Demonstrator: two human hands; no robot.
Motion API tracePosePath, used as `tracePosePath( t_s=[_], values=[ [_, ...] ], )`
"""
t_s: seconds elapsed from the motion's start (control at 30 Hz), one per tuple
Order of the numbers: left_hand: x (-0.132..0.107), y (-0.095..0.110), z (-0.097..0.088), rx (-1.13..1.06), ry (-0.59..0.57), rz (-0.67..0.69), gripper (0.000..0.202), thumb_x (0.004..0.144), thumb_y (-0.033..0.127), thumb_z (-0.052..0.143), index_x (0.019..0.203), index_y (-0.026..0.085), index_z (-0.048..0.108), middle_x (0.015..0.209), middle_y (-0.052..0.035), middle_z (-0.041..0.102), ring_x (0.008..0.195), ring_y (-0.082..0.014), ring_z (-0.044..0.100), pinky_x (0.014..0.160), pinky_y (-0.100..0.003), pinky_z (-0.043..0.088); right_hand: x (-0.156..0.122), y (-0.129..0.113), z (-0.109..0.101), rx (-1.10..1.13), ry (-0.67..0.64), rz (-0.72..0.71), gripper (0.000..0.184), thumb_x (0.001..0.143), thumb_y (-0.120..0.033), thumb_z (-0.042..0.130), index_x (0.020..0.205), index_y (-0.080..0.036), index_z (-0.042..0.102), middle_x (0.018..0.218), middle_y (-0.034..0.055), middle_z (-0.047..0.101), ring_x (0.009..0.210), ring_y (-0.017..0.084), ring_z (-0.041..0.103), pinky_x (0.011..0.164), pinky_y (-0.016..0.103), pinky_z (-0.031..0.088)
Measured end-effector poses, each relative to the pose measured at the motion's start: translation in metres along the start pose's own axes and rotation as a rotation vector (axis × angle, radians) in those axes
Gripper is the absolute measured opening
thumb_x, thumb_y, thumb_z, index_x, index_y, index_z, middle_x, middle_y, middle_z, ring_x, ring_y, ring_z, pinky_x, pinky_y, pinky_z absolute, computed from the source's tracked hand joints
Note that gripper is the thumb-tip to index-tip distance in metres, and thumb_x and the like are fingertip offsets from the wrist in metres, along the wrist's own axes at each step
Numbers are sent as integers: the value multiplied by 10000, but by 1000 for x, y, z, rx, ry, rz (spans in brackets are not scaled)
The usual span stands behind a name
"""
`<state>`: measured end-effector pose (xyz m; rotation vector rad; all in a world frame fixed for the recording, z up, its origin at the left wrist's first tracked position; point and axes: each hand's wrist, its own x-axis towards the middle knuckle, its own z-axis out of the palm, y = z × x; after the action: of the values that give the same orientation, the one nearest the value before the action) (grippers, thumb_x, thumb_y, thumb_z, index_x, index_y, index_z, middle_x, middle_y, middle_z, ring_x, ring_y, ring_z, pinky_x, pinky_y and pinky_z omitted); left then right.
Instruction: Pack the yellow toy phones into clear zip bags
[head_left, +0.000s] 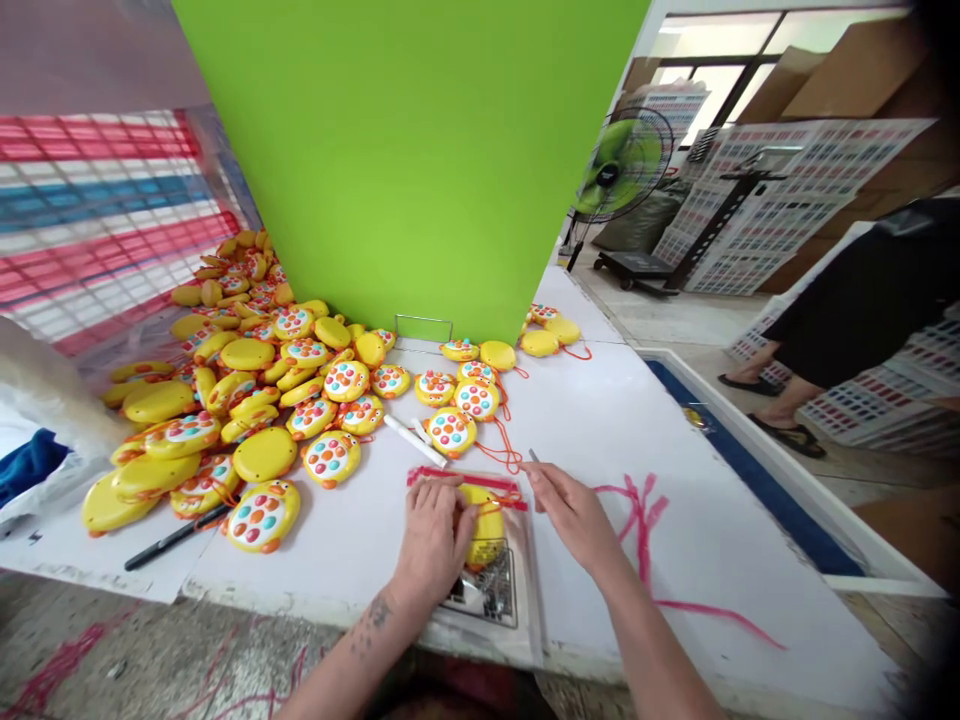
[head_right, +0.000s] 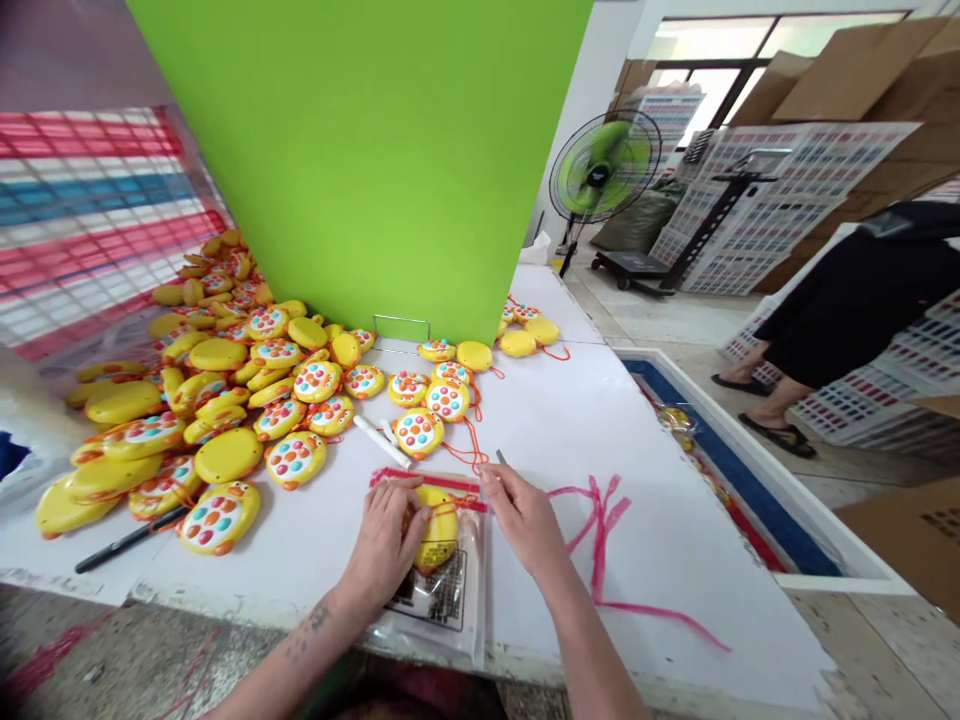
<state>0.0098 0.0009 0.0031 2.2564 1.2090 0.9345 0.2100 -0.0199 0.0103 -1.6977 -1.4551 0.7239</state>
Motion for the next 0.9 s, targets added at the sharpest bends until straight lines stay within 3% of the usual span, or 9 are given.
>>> tracePosePath(
  t_s=[0.07,0.13,0.27,0.4,0.57,0.67,0.8,0.9],
  values=[
    [0,1,-2,-39,-11,-16,99,896,214,455,811,203,503,888,-51,625,978,-231,548,947,-491,375,-10,-3,1,-71,-107,-9,454,923,-489,374,1183,-195,601,800,60,684,761,229,644,711,349,501],
    [-1,1,-4,-94,-16,-11,94,896,221,455,821,204,509,893,-47,628,964,-223,551,956,-485,365,-18,-7,8,-121,-129,-76,442,942,-428,343,1269,-207,542,793,58,689,759,233,656,702,349,502],
    [-3,1,-7,-187,-27,37,84,895,217,465,836,197,521,929,-45,636,950,-204,544,964,-453,356,-25,-11,25,-182,-40,-108,468,946,-341,299,1361,-181,445,759,63,690,632,238,645,571,345,489],
    [-1,2,-14,-227,-31,13,100,893,234,481,815,192,527,888,-43,628,902,-200,538,887,-395,404,-25,-16,30,-132,-9,-127,468,925,-326,357,1360,-183,452,741,45,685,657,234,649,602,344,501],
    [11,14,-27,-171,-185,-54,154,886,222,504,736,189,518,747,-18,604,750,-178,544,718,-302,431,-27,-21,32,5,63,-122,452,901,-358,449,1314,-183,504,622,-2,641,546,197,601,532,303,481],
    [13,20,-29,-155,-250,-60,155,879,203,520,726,187,521,706,-7,607,692,-168,549,667,-283,435,-29,-21,35,13,140,-129,402,897,-362,468,1253,-199,558,640,7,655,565,197,614,580,318,503],
    [8,17,-32,-134,-70,-21,77,867,252,554,892,185,583,914,-59,645,925,-221,564,855,-389,444,-32,-20,37,79,231,-114,370,898,-385,476,1199,-202,588,773,46,699,637,198,648,650,342,538],
    [4,11,-35,-269,71,-121,264,897,285,489,1140,184,513,1175,-118,570,1078,-227,529,910,-413,445,-37,-21,38,185,275,-91,365,892,-402,490,1179,-204,598,806,55,709,677,202,668,654,343,562]
  ],
)
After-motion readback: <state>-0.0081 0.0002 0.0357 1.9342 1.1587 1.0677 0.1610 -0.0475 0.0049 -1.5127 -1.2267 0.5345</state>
